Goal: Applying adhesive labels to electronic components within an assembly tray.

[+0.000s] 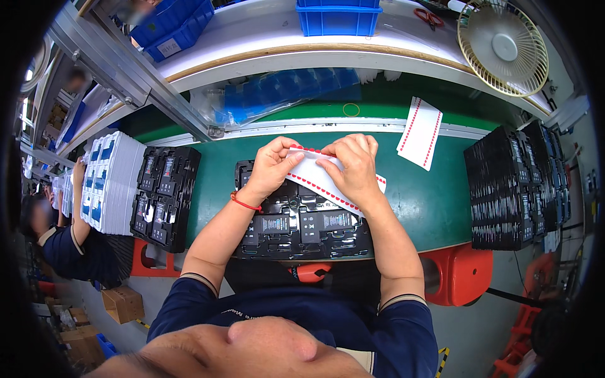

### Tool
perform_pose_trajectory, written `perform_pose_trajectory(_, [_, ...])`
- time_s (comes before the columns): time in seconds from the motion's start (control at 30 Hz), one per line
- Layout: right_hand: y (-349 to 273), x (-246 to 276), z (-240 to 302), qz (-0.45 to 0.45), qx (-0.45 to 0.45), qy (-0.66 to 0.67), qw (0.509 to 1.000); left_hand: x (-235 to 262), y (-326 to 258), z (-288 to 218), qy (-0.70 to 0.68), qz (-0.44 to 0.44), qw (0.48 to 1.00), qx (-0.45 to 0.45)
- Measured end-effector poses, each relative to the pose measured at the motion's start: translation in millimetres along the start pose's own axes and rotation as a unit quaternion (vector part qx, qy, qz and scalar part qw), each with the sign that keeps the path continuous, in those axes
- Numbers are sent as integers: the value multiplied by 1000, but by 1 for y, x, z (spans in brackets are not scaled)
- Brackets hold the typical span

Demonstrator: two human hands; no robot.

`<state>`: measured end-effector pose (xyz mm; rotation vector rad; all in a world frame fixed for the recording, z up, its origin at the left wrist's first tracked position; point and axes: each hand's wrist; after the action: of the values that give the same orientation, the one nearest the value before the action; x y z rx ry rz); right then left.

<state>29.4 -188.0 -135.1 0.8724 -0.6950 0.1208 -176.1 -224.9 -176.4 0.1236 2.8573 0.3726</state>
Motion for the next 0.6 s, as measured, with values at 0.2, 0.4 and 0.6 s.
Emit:
perform_pose_trajectory(0.2, [0, 3, -4, 35, -46, 56, 997, -1, 2, -2, 21, 3, 999, -40])
perform_pose_trajectory(0.4, [-2, 10, -8, 83, -45, 85, 992, -5, 0, -20, 87, 14, 996, 29])
perform_pose_trajectory(0.6, [4, 37, -30, 90, -88, 47, 991, 7, 4, -11, -17, -123, 992, 7])
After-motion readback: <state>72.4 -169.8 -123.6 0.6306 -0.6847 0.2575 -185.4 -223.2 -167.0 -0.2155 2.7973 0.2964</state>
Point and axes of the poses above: each hand's wrist, its own y-axis towards the middle knuckle, its own x-axis out of the back of the hand, z = x × y, and after that the axes turned 5 degrees about -x, right-handed
